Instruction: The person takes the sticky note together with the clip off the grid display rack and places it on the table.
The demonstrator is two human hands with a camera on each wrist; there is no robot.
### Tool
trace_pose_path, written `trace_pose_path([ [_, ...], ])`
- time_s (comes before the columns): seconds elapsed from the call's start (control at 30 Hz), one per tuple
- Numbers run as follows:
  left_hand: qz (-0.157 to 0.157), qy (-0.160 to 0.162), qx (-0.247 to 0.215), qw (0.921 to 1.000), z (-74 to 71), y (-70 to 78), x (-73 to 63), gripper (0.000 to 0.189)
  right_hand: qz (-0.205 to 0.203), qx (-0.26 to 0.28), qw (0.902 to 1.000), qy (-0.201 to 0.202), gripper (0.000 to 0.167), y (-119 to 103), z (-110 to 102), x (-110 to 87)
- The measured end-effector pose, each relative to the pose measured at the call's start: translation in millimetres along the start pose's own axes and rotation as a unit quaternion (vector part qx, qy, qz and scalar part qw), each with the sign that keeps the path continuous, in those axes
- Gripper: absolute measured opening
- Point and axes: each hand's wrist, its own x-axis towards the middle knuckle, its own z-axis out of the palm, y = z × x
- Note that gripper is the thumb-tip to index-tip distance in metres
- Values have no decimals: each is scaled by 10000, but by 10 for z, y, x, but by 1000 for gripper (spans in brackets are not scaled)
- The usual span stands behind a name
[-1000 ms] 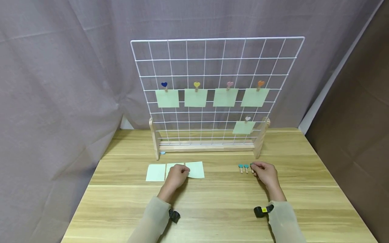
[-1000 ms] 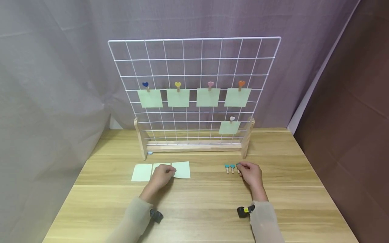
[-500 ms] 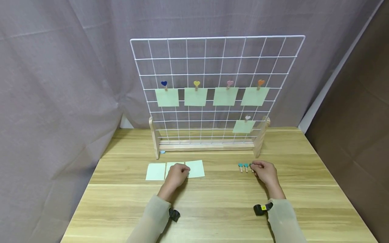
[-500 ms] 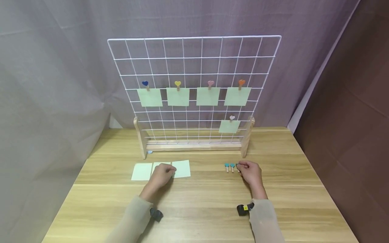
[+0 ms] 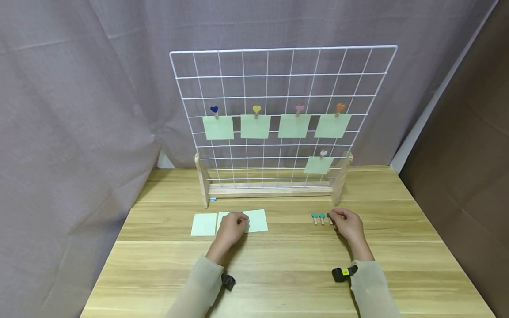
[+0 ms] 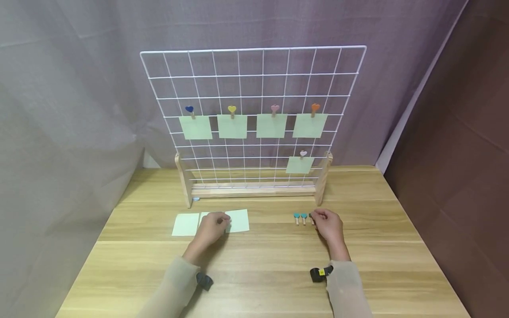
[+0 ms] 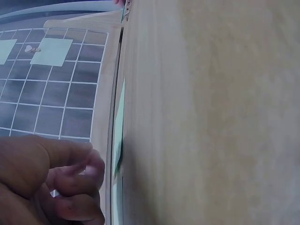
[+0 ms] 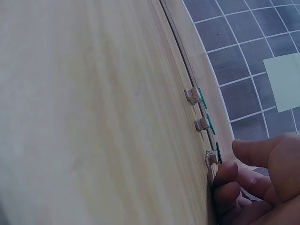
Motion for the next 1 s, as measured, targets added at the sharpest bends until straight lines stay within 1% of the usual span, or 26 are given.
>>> trace_pose_path([
  [0.1,-125,-1,-206,9997,0,48,-15,17,11,118,9999,-30,42,-2,-17,0],
  [0.23,-158,-46,-462,9988,33,88,-11,20,-23,307,9995,22,42,17,-27,-1],
  [0.33,-54,23,-497,9987,69,91,29,19,-145,427,9989,129,41,26,-23,-2],
  [0.47,130,155,-407,9990,95,118,89,18,-309,532,9976,303,37,27,-11,6],
  [0.6,268,151,-393,9988,110,191,126,19,-443,578,9960,517,35,-3,-4,31],
  [0.87,581,156,-647,9961,225,277,222,21,-866,543,9910,865,33,-142,-16,93],
  [1.0,565,253,-697,9956,256,274,249,22,-956,745,9895,783,34,-257,-5,118],
])
